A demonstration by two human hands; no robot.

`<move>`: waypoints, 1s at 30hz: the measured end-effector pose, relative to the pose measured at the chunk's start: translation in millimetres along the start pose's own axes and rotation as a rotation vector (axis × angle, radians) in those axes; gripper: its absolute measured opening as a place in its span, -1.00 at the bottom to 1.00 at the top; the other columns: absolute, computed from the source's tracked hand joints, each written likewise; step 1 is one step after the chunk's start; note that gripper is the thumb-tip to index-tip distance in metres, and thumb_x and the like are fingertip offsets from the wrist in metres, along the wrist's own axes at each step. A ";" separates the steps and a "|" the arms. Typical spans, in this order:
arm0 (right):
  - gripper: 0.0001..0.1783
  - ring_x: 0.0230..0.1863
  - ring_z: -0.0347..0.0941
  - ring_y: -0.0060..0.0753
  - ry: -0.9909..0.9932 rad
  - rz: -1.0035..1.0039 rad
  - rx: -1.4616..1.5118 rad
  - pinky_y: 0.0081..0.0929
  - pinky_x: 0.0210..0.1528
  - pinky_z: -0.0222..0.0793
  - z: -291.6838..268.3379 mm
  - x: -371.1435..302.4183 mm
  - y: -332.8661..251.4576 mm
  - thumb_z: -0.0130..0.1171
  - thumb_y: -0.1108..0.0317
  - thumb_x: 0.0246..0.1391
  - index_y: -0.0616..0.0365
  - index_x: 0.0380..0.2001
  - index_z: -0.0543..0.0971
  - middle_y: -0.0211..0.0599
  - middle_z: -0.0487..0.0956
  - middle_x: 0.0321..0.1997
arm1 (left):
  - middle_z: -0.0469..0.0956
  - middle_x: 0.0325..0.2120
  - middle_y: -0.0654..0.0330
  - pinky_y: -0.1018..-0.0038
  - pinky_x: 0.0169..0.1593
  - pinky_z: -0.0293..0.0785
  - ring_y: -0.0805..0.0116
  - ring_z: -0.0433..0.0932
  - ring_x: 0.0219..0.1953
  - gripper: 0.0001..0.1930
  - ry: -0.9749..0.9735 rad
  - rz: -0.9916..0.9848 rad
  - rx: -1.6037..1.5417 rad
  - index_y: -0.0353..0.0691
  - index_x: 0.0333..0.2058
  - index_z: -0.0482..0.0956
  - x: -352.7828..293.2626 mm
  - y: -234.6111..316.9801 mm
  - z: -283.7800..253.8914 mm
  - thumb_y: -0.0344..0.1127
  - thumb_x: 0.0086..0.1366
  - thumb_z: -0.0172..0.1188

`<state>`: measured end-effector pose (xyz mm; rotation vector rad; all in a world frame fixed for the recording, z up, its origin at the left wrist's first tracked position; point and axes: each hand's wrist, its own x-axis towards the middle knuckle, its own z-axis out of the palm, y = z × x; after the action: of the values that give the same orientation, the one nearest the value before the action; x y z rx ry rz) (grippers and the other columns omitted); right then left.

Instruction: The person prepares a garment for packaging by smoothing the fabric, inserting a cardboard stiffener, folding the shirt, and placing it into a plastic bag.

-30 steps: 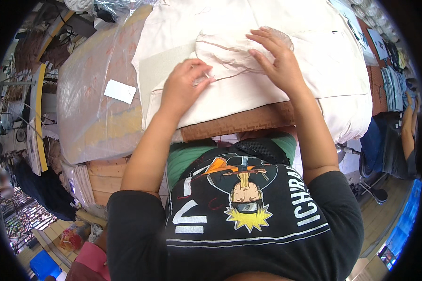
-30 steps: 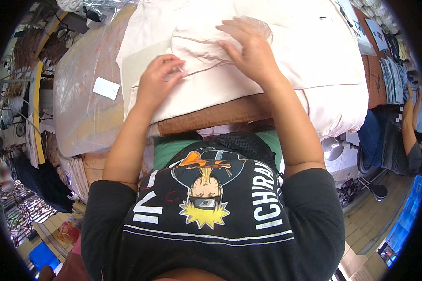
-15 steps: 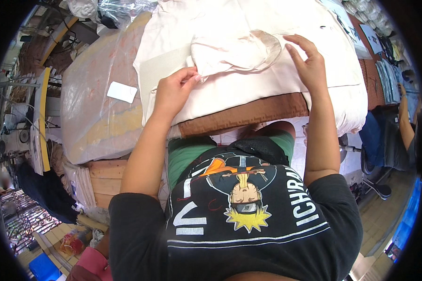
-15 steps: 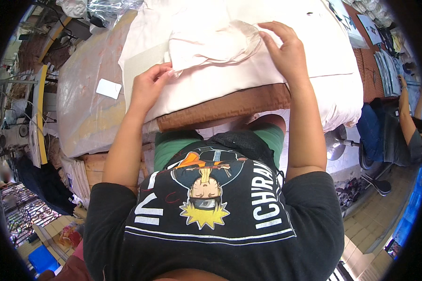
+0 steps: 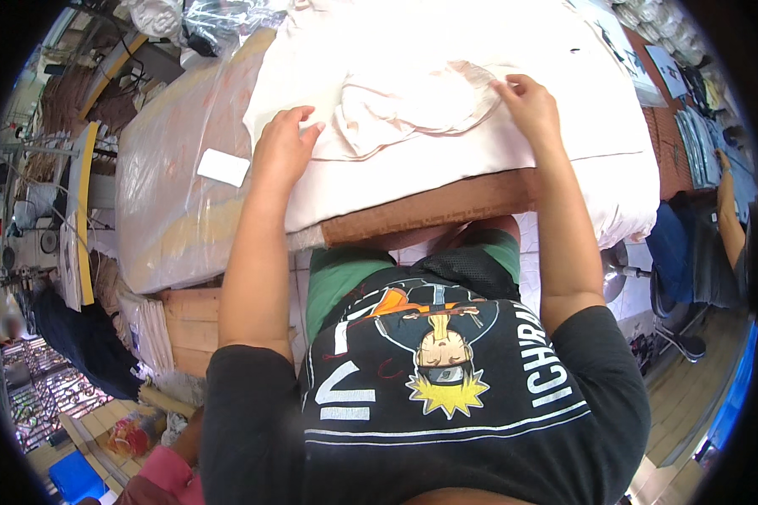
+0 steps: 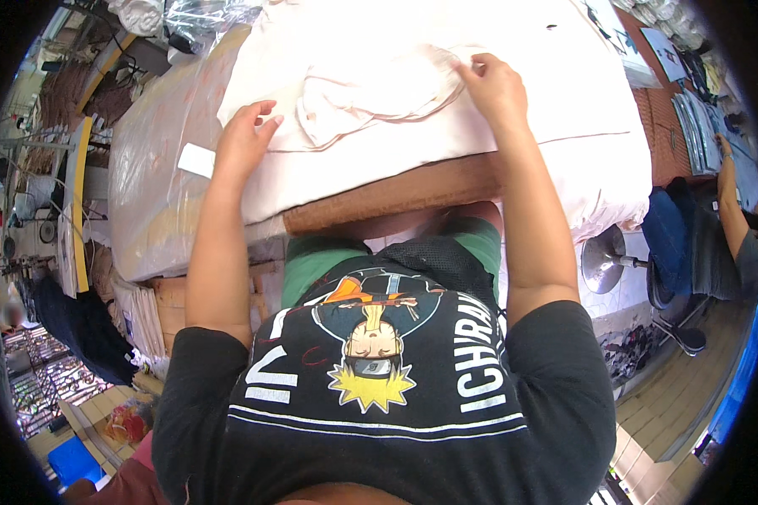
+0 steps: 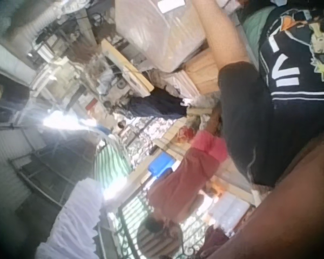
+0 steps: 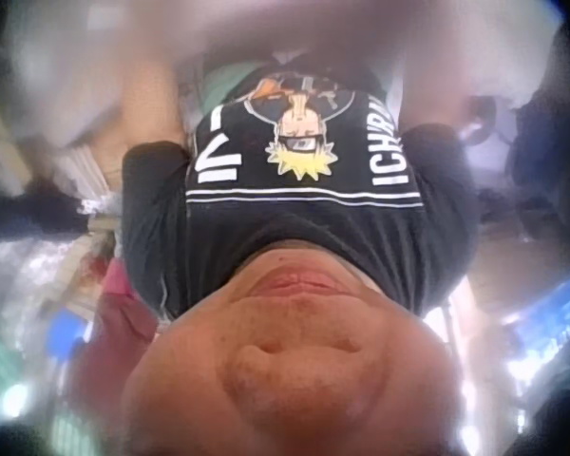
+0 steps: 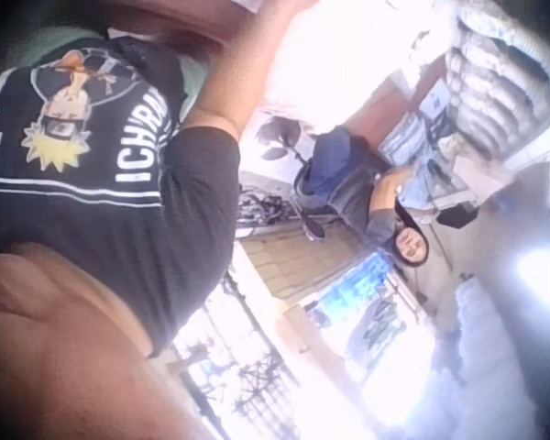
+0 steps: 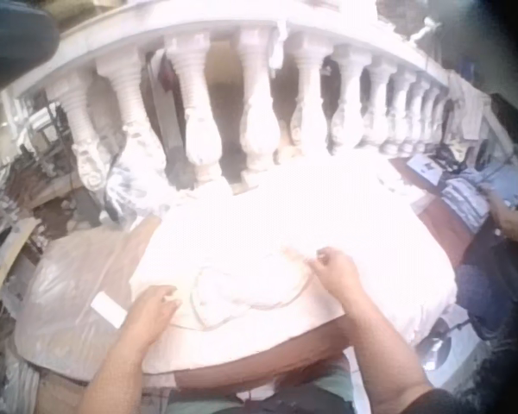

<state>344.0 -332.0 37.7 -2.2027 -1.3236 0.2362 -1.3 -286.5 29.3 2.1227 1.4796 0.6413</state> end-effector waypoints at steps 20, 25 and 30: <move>-0.74 -0.22 0.47 -0.20 0.061 -0.549 -0.138 -0.32 -0.16 0.37 -13.3 183.7 -29.6 0.14 0.20 -0.02 0.03 -0.25 0.59 -0.28 0.58 -0.26 | 0.56 -0.33 0.11 0.44 -0.18 0.43 0.25 0.54 -0.28 -0.76 0.040 0.193 -0.088 -0.19 -0.28 0.60 206.9 -5.1 43.5 -0.29 0.04 0.26; -0.73 -0.18 0.45 -0.22 0.024 -0.538 -0.114 -0.33 -0.14 0.36 10.1 189.1 -52.2 0.14 0.18 -0.02 0.03 -0.26 0.59 -0.28 0.57 -0.23 | 0.55 -0.38 0.10 0.36 -0.24 0.44 0.17 0.54 -0.31 -0.77 0.176 0.108 -0.030 -0.20 -0.36 0.60 205.8 -10.3 77.9 -0.26 -0.01 0.31; -0.73 -0.19 0.46 -0.23 0.035 -0.563 -0.079 -0.34 -0.13 0.36 8.6 189.8 -48.9 0.14 0.18 -0.02 0.06 -0.27 0.59 -0.28 0.58 -0.23 | 0.57 -0.40 0.13 0.41 -0.28 0.45 0.25 0.55 -0.39 -0.84 0.230 0.104 0.006 -0.21 -0.36 0.60 200.9 -9.5 72.0 -0.30 0.09 0.22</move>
<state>397.9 -148.5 81.4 -1.7894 -1.8881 -0.0696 98.2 -101.8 -11.1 2.2016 1.4956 0.9484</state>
